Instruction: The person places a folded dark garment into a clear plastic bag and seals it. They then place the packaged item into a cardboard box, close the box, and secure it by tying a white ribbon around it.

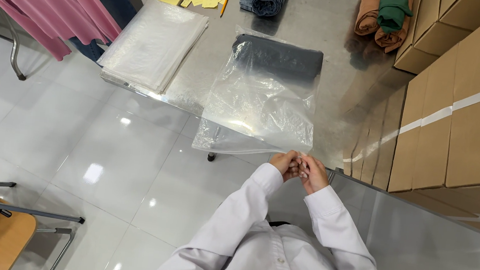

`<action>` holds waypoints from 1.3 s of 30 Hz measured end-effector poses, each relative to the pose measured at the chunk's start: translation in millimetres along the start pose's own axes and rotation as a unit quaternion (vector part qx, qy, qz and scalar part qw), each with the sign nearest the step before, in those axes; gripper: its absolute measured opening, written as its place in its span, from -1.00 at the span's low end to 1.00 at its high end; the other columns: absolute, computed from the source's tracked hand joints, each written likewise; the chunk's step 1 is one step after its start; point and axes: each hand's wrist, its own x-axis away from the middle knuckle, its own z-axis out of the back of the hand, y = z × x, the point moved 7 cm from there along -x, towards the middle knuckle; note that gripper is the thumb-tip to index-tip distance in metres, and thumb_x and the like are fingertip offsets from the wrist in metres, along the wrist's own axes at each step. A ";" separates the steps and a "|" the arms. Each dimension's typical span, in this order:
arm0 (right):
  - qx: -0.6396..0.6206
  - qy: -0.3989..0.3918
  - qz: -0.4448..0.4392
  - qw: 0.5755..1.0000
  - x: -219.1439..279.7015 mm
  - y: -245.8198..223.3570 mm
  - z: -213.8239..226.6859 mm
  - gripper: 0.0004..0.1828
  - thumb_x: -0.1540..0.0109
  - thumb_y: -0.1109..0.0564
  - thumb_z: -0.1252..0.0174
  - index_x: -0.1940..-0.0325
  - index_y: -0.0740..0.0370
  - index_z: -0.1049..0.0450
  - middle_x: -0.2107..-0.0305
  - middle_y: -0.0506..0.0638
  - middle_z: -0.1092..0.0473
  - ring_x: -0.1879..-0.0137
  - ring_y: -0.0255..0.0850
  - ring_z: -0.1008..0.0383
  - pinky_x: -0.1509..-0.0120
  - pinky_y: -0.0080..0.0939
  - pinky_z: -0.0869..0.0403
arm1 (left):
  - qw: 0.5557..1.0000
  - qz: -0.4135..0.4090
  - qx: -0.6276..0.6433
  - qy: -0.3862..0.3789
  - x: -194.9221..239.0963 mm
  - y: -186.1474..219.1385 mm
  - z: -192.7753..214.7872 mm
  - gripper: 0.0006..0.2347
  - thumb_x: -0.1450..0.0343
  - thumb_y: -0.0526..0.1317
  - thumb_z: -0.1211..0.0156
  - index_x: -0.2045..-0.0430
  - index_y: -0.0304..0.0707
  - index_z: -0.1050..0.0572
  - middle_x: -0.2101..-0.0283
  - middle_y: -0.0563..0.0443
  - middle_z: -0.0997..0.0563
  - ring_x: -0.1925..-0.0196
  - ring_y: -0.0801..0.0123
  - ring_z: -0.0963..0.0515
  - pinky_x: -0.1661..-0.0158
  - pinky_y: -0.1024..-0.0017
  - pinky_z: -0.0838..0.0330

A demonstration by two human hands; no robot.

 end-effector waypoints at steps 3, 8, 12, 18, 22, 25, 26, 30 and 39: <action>-0.057 0.007 0.003 0.998 0.7 1.4 -1.5 -0.60 -0.30 0.09 -0.09 0.61 0.07 -0.19 0.81 -0.22 0.06 0.69 -0.40 -0.01 0.50 -0.45 -0.17 | 0.998 0.021 0.063 -0.001 4.6 3.9 -4.9 -0.79 -0.38 -0.20 -0.20 0.50 -0.46 -0.51 0.60 0.12 -0.25 0.55 0.48 -0.35 0.48 0.49 -0.41; -0.168 -0.037 -0.028 0.985 -4.1 8.9 -3.6 -0.61 -0.30 0.06 -0.04 0.60 -0.01 -0.13 0.77 -0.26 0.09 0.65 -0.44 0.03 0.45 -0.51 -0.15 | 0.990 0.026 0.140 0.007 3.8 0.5 1.0 -0.84 -0.41 -0.26 -0.13 0.46 -0.47 -0.46 0.55 0.17 -0.20 0.51 0.56 -0.31 0.44 0.59 -0.33; -0.313 -0.108 -0.065 0.941 -5.2 2.1 -4.9 -0.65 -0.28 0.08 -0.02 0.57 -0.04 -0.12 0.75 -0.26 0.09 0.60 -0.43 0.04 0.42 -0.52 -0.12 | 0.953 0.062 0.296 0.009 14.0 7.6 0.4 -0.89 -0.44 -0.31 -0.05 0.43 -0.42 -0.38 0.53 0.20 -0.13 0.49 0.60 -0.28 0.41 0.64 -0.26; -0.364 -0.119 -0.027 0.923 -12.9 -34.0 40.1 -0.58 -0.32 0.07 -0.03 0.62 -0.11 -0.12 0.73 -0.31 0.08 0.56 -0.44 0.03 0.34 -0.44 -0.09 | 0.908 -0.033 0.412 0.064 -9.7 53.1 122.0 -0.85 -0.34 -0.33 -0.20 0.62 -0.13 -0.36 0.68 0.23 -0.23 0.66 0.60 -0.26 0.52 0.62 -0.20; -0.369 -0.111 -0.018 0.923 -3.5 -48.2 44.5 -0.58 -0.30 0.09 -0.06 0.63 -0.12 -0.13 0.75 -0.29 0.09 0.57 -0.43 0.05 0.32 -0.41 -0.09 | 0.901 -0.068 0.412 0.118 -1.1 83.3 251.9 -0.83 -0.32 -0.33 -0.20 0.65 -0.17 -0.32 0.68 0.28 -0.18 0.65 0.59 -0.20 0.52 0.55 -0.16; -0.365 -0.126 -0.045 0.921 -4.3 -41.5 32.5 -0.59 -0.27 0.07 -0.06 0.64 -0.11 -0.11 0.76 -0.29 0.09 0.58 -0.43 0.06 0.35 -0.42 -0.08 | 0.890 -0.098 0.422 0.141 47.9 109.1 255.6 -0.87 -0.27 -0.30 -0.25 0.61 -0.28 -0.40 0.66 0.26 -0.17 0.62 0.58 -0.23 0.50 0.55 -0.25; -0.346 -0.126 -0.034 0.929 -6.6 -44.7 35.6 -0.59 -0.28 0.06 -0.05 0.64 -0.12 -0.10 0.75 -0.29 0.10 0.58 -0.44 0.06 0.34 -0.41 -0.09 | 0.906 -0.128 0.368 0.165 59.9 117.0 248.7 -0.86 -0.25 -0.30 -0.26 0.66 -0.26 -0.39 0.67 0.21 -0.17 0.61 0.52 -0.24 0.51 0.50 -0.26; -0.242 -0.173 -0.073 0.952 -12.9 -45.9 58.3 -0.58 -0.27 0.04 -0.01 0.65 -0.10 -0.07 0.72 -0.27 0.12 0.59 -0.41 0.05 0.34 -0.38 -0.12 | 0.938 -0.161 0.229 0.205 68.6 128.0 254.1 -0.82 -0.20 -0.19 -0.27 0.70 -0.27 -0.41 0.67 0.11 -0.15 0.59 0.40 -0.28 0.52 0.42 -0.25; 0.396 -0.031 -0.048 0.917 -10.7 -85.9 85.8 -0.67 -0.29 0.04 -0.22 -0.03 0.28 -0.44 0.30 0.21 -0.50 0.15 -0.03 -0.57 0.12 -0.06 -0.50 | 0.882 -0.216 -0.128 0.398 67.3 163.8 322.8 -0.64 -0.33 0.02 -0.34 0.15 -0.12 -0.39 0.15 -0.08 -0.56 0.19 0.22 -0.68 0.30 0.21 -0.65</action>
